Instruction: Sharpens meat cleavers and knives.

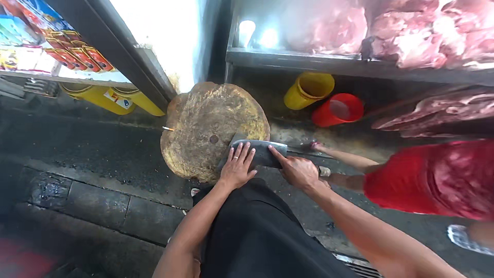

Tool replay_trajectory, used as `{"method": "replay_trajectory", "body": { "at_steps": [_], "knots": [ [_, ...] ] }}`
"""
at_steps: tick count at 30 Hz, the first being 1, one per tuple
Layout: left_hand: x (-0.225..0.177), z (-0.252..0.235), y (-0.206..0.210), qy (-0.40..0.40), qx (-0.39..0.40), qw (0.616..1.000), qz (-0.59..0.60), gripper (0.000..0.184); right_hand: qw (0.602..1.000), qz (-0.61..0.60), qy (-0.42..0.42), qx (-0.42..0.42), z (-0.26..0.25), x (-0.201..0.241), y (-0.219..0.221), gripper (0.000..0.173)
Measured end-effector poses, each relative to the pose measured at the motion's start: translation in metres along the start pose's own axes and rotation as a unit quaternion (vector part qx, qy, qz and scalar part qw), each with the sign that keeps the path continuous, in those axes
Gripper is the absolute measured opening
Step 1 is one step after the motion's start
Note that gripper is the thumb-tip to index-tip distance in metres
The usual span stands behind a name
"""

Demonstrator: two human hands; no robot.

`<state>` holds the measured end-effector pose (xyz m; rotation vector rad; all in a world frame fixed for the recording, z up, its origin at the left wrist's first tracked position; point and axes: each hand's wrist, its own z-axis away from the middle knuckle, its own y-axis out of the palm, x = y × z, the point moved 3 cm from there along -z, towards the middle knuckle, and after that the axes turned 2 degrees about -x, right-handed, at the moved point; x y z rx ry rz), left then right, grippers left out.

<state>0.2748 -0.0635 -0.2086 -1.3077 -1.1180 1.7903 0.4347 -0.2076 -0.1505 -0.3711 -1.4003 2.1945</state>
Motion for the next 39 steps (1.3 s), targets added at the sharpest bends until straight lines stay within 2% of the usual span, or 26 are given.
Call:
{"method": "replay_trajectory", "body": {
  "at_steps": [5, 8, 11, 14, 17, 22, 25, 27, 31, 33, 35, 39],
  "knots": [
    [0.001, -0.011, 0.019, -0.01, -0.019, 1.0, -0.013, 0.077, 1.0, 0.004, -0.006, 0.01, -0.009, -0.009, 0.001, 0.084],
    [0.001, 0.016, 0.029, -0.028, 0.0, 1.0, 0.011, 0.081, 0.999, -0.015, -0.032, 0.039, -0.002, 0.0, 0.01, 0.083],
    [0.002, 0.033, 0.032, -0.033, -0.012, 0.999, 0.001, 0.083, 0.998, -0.02, -0.059, 0.033, 0.003, 0.007, 0.017, 0.084],
    [-0.005, 0.005, 0.023, -0.031, 0.011, 0.999, -0.007, 0.089, 0.999, -0.017, -0.03, 0.025, -0.007, -0.006, 0.007, 0.083],
    [-0.001, -0.026, 0.021, -0.014, 0.015, 1.0, -0.006, 0.088, 1.0, -0.001, -0.004, 0.004, -0.018, -0.019, -0.002, 0.082],
    [-0.006, 0.029, 0.034, -0.015, -0.01, 1.0, -0.005, 0.092, 0.998, -0.023, -0.052, 0.026, 0.009, -0.005, 0.019, 0.081],
    [-0.007, 0.007, 0.016, -0.016, 0.045, 0.999, -0.002, 0.092, 0.998, -0.039, -0.026, 0.031, 0.001, -0.01, 0.009, 0.084],
    [-0.002, -0.011, 0.014, -0.013, 0.049, 0.999, 0.001, 0.09, 0.999, -0.032, -0.006, 0.027, -0.007, -0.012, 0.002, 0.084],
    [-0.005, 0.03, 0.032, -0.008, -0.002, 1.0, -0.007, 0.091, 0.997, -0.047, -0.031, 0.059, 0.015, -0.001, 0.016, 0.085],
    [-0.005, 0.038, 0.032, 0.0, 0.003, 1.0, -0.026, 0.088, 0.995, -0.06, -0.032, 0.077, 0.019, 0.002, 0.027, 0.085],
    [-0.009, 0.028, 0.024, -0.017, 0.029, 0.999, -0.018, 0.085, 0.995, -0.061, -0.027, 0.071, 0.009, -0.003, 0.025, 0.087],
    [-0.002, 0.018, 0.018, -0.064, 0.017, 0.997, -0.031, 0.08, 0.991, -0.053, -0.039, 0.119, -0.024, -0.002, 0.019, 0.089]
  ]
}}
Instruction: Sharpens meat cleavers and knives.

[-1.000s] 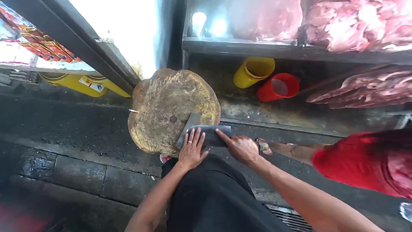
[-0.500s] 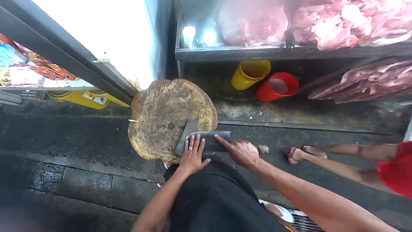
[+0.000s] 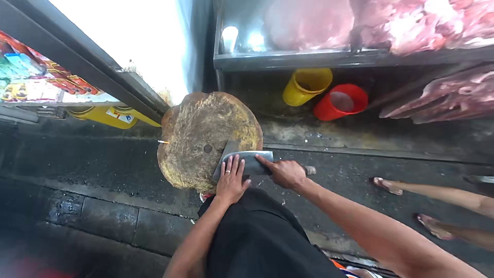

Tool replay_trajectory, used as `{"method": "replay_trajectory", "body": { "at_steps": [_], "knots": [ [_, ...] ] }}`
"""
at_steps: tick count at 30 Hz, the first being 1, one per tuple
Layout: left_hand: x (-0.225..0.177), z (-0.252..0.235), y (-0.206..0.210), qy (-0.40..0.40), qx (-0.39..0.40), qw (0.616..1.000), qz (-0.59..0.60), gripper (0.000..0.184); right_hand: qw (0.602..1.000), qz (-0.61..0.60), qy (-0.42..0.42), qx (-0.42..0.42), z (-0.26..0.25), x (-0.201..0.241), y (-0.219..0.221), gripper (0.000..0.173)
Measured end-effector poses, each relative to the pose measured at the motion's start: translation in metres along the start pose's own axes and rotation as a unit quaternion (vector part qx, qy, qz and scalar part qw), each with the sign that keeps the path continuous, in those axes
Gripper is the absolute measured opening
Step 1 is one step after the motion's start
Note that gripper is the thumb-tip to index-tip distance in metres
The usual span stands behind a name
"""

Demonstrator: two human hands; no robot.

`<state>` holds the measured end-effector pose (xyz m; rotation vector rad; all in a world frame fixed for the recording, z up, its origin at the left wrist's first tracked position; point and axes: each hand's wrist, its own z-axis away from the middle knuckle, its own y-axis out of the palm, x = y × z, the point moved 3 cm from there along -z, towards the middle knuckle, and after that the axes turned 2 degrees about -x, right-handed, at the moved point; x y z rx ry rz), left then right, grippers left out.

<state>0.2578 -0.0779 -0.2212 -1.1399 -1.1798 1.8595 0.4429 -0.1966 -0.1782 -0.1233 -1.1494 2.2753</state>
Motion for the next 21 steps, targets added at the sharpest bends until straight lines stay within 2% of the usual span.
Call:
{"method": "replay_trajectory", "body": {
  "at_steps": [3, 8, 11, 13, 16, 19, 21],
  "knots": [
    [0.024, 0.038, -0.001, -0.054, -0.022, 0.998, -0.025, 0.071, 0.997, -0.007, -0.063, 0.038, -0.017, 0.036, 0.005, 0.09],
    [0.081, 0.141, -0.007, -0.159, -0.048, 0.983, -0.081, 0.064, 0.979, -0.015, -0.187, 0.082, -0.031, 0.143, 0.025, 0.088],
    [0.087, 0.163, -0.013, -0.185, -0.036, 0.979, -0.082, 0.061, 0.973, -0.013, -0.21, 0.094, -0.028, 0.163, 0.034, 0.09],
    [0.073, 0.142, -0.013, -0.166, -0.047, 0.982, -0.071, 0.06, 0.979, -0.01, -0.185, 0.089, -0.027, 0.14, 0.031, 0.091],
    [0.041, 0.079, -0.003, -0.097, -0.064, 0.992, -0.039, 0.058, 0.992, -0.013, -0.101, 0.068, -0.02, 0.076, 0.018, 0.091],
    [0.008, 0.009, -0.005, -0.002, -0.023, 1.0, 0.02, 0.061, 1.0, 0.006, -0.007, 0.011, -0.007, 0.009, 0.0, 0.089],
    [-0.006, -0.027, -0.011, 0.038, 0.002, 0.998, 0.04, 0.067, 0.998, 0.035, 0.035, -0.024, 0.002, -0.016, -0.016, 0.086]
  ]
}}
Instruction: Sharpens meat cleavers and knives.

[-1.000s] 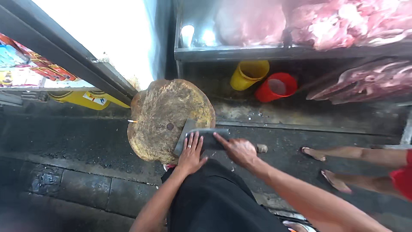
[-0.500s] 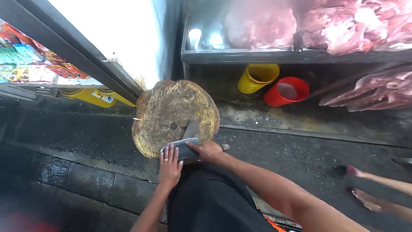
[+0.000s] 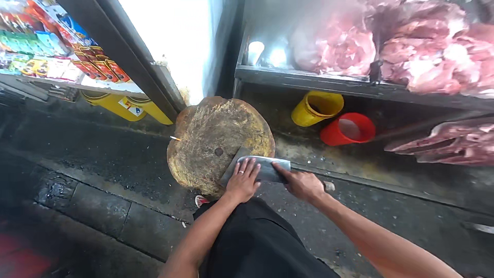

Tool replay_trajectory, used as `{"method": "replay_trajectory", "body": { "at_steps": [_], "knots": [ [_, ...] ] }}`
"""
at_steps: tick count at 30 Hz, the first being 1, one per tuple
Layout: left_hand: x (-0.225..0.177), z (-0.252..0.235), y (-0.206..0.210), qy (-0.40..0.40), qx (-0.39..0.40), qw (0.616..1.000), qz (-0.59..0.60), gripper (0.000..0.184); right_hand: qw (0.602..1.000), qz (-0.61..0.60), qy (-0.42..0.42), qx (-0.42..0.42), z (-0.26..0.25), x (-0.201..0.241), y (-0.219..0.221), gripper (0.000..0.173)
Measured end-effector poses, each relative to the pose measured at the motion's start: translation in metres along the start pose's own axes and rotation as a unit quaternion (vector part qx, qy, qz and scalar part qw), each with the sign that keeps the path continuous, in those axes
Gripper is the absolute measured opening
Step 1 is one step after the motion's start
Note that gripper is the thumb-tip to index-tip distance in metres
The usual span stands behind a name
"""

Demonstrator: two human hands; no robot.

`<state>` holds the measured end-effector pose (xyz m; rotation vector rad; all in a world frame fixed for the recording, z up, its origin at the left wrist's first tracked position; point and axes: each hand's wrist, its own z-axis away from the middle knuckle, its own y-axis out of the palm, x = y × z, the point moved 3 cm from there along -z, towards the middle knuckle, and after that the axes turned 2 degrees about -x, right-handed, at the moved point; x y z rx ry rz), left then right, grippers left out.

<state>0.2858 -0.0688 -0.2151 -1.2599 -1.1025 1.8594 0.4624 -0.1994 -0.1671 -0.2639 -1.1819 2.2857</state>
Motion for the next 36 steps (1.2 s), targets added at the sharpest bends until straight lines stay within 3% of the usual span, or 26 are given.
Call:
{"method": "replay_trajectory", "body": {
  "at_steps": [3, 9, 13, 19, 24, 27, 31, 34, 36],
  "knots": [
    [-0.003, -0.02, -0.001, 0.012, 0.004, 1.0, 0.006, 0.075, 0.998, 0.025, 0.029, -0.04, 0.007, -0.004, -0.013, 0.083],
    [0.001, 0.046, 0.011, 0.008, 0.015, 0.999, 0.032, 0.097, 1.0, 0.016, -0.016, 0.0, 0.035, 0.026, 0.005, 0.087],
    [0.0, 0.009, 0.0, 0.024, 0.036, 0.999, 0.029, 0.097, 1.0, 0.018, 0.014, -0.018, 0.026, 0.012, -0.011, 0.087],
    [0.008, 0.058, 0.014, 0.024, 0.025, 0.999, 0.007, 0.1, 0.999, 0.007, -0.032, -0.01, 0.036, 0.031, 0.019, 0.087],
    [0.004, 0.025, 0.0, 0.002, 0.052, 0.999, 0.003, 0.094, 1.0, -0.005, -0.01, -0.002, 0.012, 0.013, 0.012, 0.088],
    [0.029, 0.054, -0.006, -0.035, 0.035, 0.999, -0.012, 0.09, 0.997, -0.032, -0.049, 0.042, -0.004, 0.046, 0.019, 0.092],
    [0.081, 0.137, -0.025, -0.12, 0.019, 0.991, -0.049, 0.088, 0.982, -0.064, -0.152, 0.091, -0.023, 0.135, 0.029, 0.093],
    [0.085, 0.184, -0.027, -0.164, 0.022, 0.985, -0.054, 0.087, 0.97, -0.056, -0.216, 0.096, -0.019, 0.17, 0.043, 0.091],
    [0.072, 0.181, -0.019, -0.165, 0.001, 0.983, -0.077, 0.085, 0.971, -0.048, -0.214, 0.092, -0.014, 0.16, 0.046, 0.091]
  ]
}}
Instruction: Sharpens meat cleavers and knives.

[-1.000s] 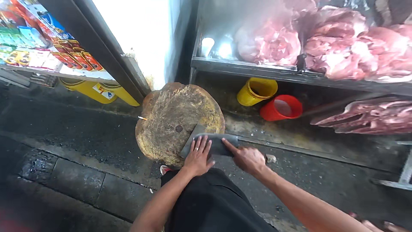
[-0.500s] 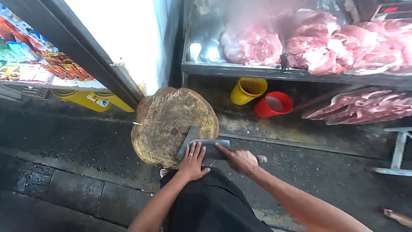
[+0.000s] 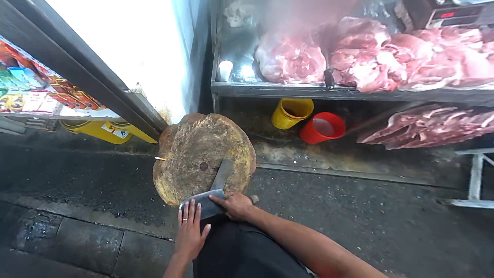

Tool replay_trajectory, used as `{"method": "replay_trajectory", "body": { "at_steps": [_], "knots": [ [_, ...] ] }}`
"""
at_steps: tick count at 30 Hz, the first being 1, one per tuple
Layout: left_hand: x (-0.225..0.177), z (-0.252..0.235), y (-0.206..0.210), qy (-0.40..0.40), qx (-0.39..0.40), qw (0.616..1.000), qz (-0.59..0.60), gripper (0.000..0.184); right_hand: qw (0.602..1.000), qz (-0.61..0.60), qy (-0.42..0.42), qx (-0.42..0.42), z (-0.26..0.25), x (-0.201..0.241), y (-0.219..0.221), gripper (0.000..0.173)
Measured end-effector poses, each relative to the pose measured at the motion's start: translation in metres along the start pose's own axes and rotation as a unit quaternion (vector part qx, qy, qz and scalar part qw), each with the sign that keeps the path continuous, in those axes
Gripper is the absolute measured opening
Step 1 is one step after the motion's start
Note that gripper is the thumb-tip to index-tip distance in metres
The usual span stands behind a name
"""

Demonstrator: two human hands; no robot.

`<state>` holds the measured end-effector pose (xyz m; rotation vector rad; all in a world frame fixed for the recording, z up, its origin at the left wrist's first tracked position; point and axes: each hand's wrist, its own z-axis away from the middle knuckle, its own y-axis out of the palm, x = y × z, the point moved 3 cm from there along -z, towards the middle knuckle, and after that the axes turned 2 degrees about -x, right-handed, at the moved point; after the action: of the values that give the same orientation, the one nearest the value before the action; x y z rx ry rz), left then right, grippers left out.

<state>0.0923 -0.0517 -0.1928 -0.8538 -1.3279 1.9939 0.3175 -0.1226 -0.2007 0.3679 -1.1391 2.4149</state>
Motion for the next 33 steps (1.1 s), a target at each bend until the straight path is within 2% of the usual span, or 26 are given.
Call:
{"method": "replay_trajectory", "body": {
  "at_steps": [3, 6, 9, 11, 13, 15, 16, 18, 20, 22, 25, 28, 30, 33],
  "knots": [
    [-0.046, -0.04, 0.013, 0.058, -0.049, 0.997, 0.008, 0.08, 0.997, -0.014, 0.076, -0.019, 0.035, -0.045, -0.002, 0.09],
    [-0.106, -0.109, 0.011, 0.17, -0.016, 0.984, 0.051, 0.077, 0.978, -0.018, 0.196, -0.064, 0.089, -0.105, -0.017, 0.09],
    [-0.165, -0.157, -0.013, 0.265, 0.03, 0.958, 0.107, 0.07, 0.956, -0.012, 0.278, -0.094, 0.144, -0.145, -0.029, 0.085],
    [-0.181, -0.155, -0.05, 0.273, 0.0, 0.948, 0.163, 0.065, 0.956, -0.065, 0.26, -0.121, 0.171, -0.158, -0.026, 0.08],
    [-0.174, -0.131, -0.093, 0.235, -0.074, 0.938, 0.242, 0.061, 0.958, -0.155, 0.177, -0.162, 0.189, -0.162, -0.022, 0.065],
    [-0.15, -0.104, -0.119, 0.176, -0.17, 0.92, 0.305, 0.06, 0.943, -0.247, 0.12, -0.186, 0.19, -0.15, -0.024, 0.035],
    [-0.137, -0.094, -0.121, 0.145, -0.204, 0.918, 0.307, 0.065, 0.936, -0.282, 0.12, -0.172, 0.184, -0.14, -0.025, 0.034],
    [-0.116, -0.082, -0.109, 0.091, -0.223, 0.939, 0.243, 0.078, 0.924, -0.326, 0.137, -0.144, 0.163, -0.121, -0.024, 0.044],
    [-0.105, -0.081, -0.084, 0.065, -0.177, 0.972, 0.14, 0.082, 0.918, -0.347, 0.15, -0.119, 0.135, -0.114, -0.018, 0.052],
    [-0.1, -0.084, -0.05, 0.039, -0.102, 0.992, 0.059, 0.081, 0.905, -0.388, 0.161, -0.07, 0.112, -0.114, -0.002, 0.052],
    [-0.096, -0.082, -0.008, 0.013, -0.027, 0.999, 0.033, 0.083, 0.891, -0.418, 0.173, 0.032, 0.094, -0.114, 0.015, 0.046],
    [-0.086, -0.084, 0.0, -0.025, 0.001, 0.999, 0.03, 0.088, 0.893, -0.41, 0.169, 0.079, 0.073, -0.112, 0.017, 0.043],
    [-0.074, -0.092, -0.001, -0.049, 0.018, 0.998, 0.019, 0.095, 0.9, -0.396, 0.161, 0.082, 0.051, -0.11, 0.013, 0.045],
    [-0.051, -0.142, -0.02, -0.046, -0.001, 0.999, 0.023, 0.101, 0.903, -0.397, 0.16, 0.016, 0.016, -0.1, -0.021, 0.048]
  ]
}}
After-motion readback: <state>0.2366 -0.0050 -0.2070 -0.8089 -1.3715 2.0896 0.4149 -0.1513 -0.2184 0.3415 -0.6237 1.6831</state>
